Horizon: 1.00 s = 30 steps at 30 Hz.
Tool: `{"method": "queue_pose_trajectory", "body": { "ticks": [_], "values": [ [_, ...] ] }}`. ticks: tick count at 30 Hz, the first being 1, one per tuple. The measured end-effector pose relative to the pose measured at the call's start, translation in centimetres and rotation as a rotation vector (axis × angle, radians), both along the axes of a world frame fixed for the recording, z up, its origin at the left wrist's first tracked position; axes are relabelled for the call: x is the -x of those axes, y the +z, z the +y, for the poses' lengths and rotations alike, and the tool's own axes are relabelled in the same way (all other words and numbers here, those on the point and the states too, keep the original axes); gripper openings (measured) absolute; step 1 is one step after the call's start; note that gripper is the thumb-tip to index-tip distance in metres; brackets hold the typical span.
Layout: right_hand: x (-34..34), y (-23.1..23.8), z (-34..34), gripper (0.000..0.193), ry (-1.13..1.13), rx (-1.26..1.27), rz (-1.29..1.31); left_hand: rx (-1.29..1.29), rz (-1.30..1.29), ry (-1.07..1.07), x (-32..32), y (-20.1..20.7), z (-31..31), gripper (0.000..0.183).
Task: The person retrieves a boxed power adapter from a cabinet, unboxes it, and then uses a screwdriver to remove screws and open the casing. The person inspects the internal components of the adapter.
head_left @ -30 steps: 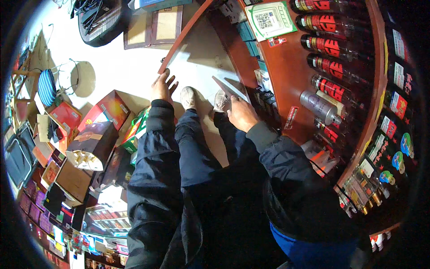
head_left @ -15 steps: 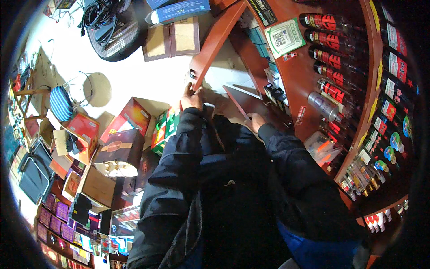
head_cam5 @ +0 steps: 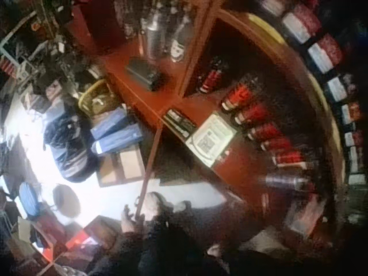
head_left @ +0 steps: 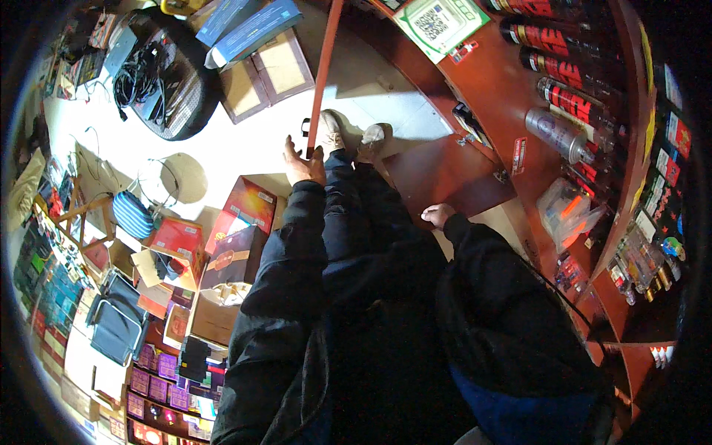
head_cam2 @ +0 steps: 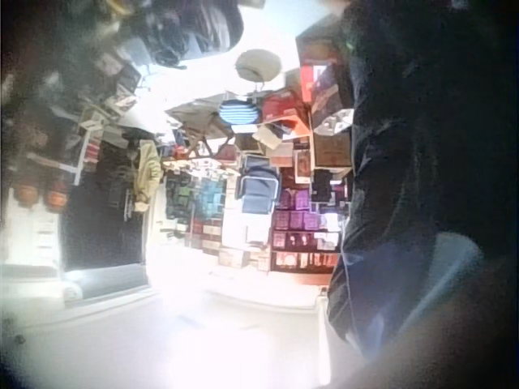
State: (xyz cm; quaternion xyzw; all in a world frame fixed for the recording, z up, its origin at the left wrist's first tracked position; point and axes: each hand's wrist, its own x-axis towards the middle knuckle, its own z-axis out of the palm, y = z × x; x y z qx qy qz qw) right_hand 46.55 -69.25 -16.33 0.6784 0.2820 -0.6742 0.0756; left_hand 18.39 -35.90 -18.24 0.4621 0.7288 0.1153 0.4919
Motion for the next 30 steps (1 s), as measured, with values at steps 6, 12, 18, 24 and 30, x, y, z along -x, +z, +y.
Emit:
{"method": "queue_pose_trajectory", "body": {
  "ticks": [6, 12, 18, 24, 30],
  "values": [
    [0.3, -2.2, -6.6, 0.038, -0.089, 0.011, -0.079, -0.146, 0.038, -0.220, -2.6, 0.3, 3.8, 0.078],
    [2.6, -6.1, -17.1, 0.036, 0.163, 0.052, -0.176, -0.011, 0.079, -0.377, -3.7, 0.4, 6.3, 0.049],
    [-0.4, -2.9, -19.4, 0.038, 0.564, 0.089, -0.096, 0.027, 0.033, -0.341, -3.6, 0.4, 6.6, 0.048],
    [-3.7, -1.4, -12.4, 0.037, 0.107, 0.167, -0.337, 0.027, 0.057, -0.408, -4.1, 0.4, 6.4, 0.058],
    [-7.9, -3.2, -1.0, 0.036, -0.265, -0.045, -0.651, -0.024, -0.119, -0.508, -3.5, 1.4, 6.8, 0.068]
  ]
}}
